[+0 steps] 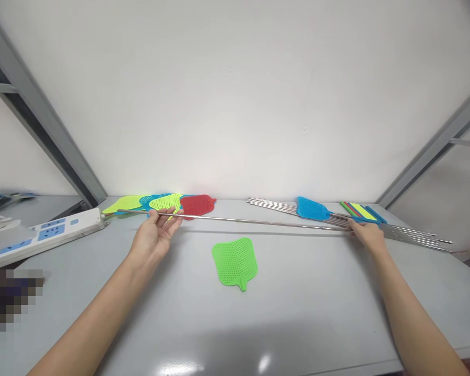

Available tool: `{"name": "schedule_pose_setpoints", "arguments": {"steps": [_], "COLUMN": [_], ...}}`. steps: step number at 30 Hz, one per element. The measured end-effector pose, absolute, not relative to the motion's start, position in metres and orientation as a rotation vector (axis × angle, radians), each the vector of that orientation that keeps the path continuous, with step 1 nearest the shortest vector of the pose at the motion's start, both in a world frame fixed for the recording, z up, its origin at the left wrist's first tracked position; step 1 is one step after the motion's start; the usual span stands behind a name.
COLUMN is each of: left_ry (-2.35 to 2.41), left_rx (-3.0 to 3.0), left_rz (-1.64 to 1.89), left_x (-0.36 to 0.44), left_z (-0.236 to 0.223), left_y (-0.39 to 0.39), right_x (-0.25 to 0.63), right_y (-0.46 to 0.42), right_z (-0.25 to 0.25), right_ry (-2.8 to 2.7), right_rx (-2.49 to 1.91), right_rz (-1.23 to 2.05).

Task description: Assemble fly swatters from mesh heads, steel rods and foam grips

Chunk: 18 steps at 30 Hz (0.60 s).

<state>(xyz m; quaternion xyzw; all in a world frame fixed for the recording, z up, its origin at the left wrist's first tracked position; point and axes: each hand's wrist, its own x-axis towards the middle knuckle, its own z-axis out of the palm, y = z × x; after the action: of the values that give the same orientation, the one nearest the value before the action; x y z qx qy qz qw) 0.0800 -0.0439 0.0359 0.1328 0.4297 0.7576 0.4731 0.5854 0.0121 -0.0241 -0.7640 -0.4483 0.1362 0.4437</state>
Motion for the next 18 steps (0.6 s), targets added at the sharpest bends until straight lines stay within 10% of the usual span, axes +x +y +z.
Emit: {"name": "schedule_pose_setpoints", "arguments": {"steps": [18], "left_ry": [0.949], "left_rx": [0.338], "left_rz": [1.781], "left_x": [0.080], "left_z": [0.038], "left_y": [-0.043], "right_x": [0.592], "right_y": [0.014], "right_z": [-0.018], "right_ry": [-0.952], "right_rx": [-1.173], "right_rz": [0.704]}}
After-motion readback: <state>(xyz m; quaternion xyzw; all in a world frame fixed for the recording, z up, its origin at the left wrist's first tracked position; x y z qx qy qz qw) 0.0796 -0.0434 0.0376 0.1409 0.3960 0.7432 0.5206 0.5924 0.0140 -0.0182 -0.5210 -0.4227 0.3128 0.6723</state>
